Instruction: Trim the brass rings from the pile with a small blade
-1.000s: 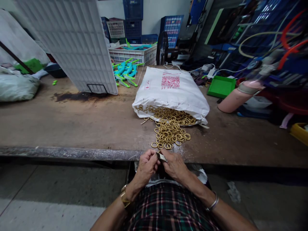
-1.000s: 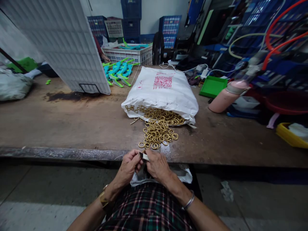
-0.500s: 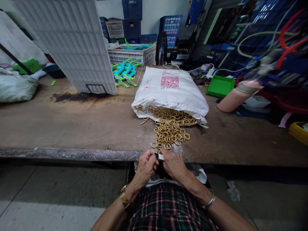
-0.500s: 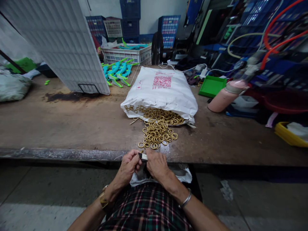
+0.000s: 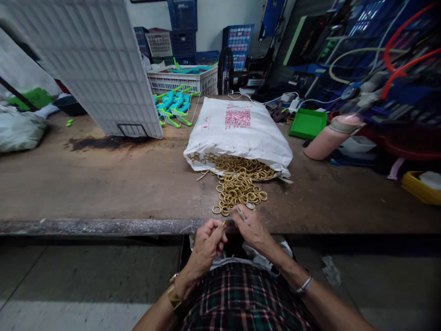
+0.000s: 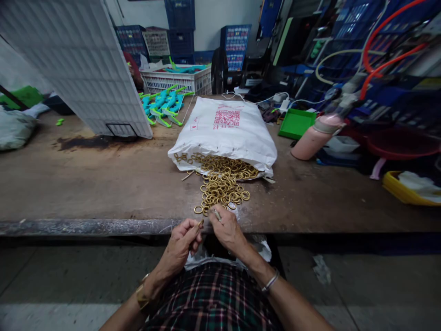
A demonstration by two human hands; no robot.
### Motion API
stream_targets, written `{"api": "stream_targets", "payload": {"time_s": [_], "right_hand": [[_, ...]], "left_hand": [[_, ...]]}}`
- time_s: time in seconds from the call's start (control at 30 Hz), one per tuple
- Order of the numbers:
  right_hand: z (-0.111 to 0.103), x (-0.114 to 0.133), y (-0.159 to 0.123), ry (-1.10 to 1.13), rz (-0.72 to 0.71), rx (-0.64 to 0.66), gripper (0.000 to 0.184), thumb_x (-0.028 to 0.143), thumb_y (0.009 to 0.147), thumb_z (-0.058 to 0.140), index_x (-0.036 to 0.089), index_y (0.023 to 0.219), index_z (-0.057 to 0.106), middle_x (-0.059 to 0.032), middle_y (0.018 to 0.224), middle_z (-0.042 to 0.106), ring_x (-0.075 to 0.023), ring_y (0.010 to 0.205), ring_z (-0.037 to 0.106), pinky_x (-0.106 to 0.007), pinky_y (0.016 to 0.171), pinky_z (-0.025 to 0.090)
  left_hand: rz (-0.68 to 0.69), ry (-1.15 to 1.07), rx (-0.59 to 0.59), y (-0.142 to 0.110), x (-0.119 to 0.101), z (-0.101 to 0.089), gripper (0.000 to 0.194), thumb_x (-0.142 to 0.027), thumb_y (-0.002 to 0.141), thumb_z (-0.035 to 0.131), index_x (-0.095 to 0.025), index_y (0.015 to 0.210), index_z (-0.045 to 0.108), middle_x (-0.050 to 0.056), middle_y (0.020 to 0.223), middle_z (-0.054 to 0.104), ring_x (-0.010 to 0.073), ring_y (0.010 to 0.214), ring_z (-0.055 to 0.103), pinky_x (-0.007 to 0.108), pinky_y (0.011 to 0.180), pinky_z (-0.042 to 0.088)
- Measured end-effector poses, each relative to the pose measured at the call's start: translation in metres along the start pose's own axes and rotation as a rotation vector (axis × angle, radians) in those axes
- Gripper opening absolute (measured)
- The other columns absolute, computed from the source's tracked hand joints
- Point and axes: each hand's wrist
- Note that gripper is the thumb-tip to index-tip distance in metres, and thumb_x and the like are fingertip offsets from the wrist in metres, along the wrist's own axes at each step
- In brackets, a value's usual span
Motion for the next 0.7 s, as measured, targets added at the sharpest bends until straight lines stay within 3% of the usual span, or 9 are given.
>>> {"api": "stream_targets", "payload": {"time_s": [0.13, 0.33, 0.5, 0.7], "right_hand": [[0.013, 0.008, -0.003, 0.212, -0.001, 0.111, 0.03, 0.04, 0.082, 0.037, 0.018, 0.064, 0.046, 0.0041, 0.058, 0.046, -0.0094, 0.056, 0.042, -0.021, 0.053, 0.033], [0.018, 0.0, -0.001, 0.366, 0.146, 0.141, 0.031, 0.037, 0.079, 0.039, 0.018, 0.056, 0.046, 0.004, 0.05, 0.045, -0.0086, 0.048, 0.04, -0.021, 0.048, 0.031], [0.019, -0.005, 0.001, 0.387, 0.174, 0.129, 0.031, 0.036, 0.078, 0.041, 0.018, 0.054, 0.048, 0.0038, 0.048, 0.046, -0.0079, 0.047, 0.039, -0.02, 0.046, 0.03], [0.021, -0.008, -0.001, 0.445, 0.194, 0.208, 0.032, 0.037, 0.08, 0.039, 0.017, 0.056, 0.048, 0.0049, 0.049, 0.046, -0.0065, 0.043, 0.036, -0.02, 0.045, 0.03]], "left_hand": [[0.014, 0.013, 0.007, 0.002, 0.003, -0.001, 0.028, -0.043, 0.077, 0.053, -0.015, 0.075, 0.048, -0.004, 0.057, 0.048, 0.0032, 0.039, 0.036, 0.015, 0.037, 0.029], [-0.002, 0.013, 0.0, 0.003, 0.003, 0.0, 0.029, -0.044, 0.076, 0.053, -0.015, 0.076, 0.052, -0.003, 0.059, 0.048, 0.0035, 0.041, 0.036, 0.016, 0.038, 0.028], [-0.04, -0.024, 0.011, 0.003, 0.004, 0.001, 0.029, -0.043, 0.075, 0.055, -0.014, 0.078, 0.054, -0.004, 0.059, 0.048, 0.0036, 0.042, 0.035, 0.016, 0.039, 0.026], [-0.07, -0.137, 0.025, 0.005, 0.005, 0.001, 0.028, -0.042, 0.074, 0.057, -0.014, 0.077, 0.051, -0.002, 0.064, 0.05, 0.0031, 0.043, 0.035, 0.016, 0.039, 0.025]]}}
Point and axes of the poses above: each hand's wrist, its own y-axis towards the middle knuckle, its own z-axis out of the palm, x = y × z
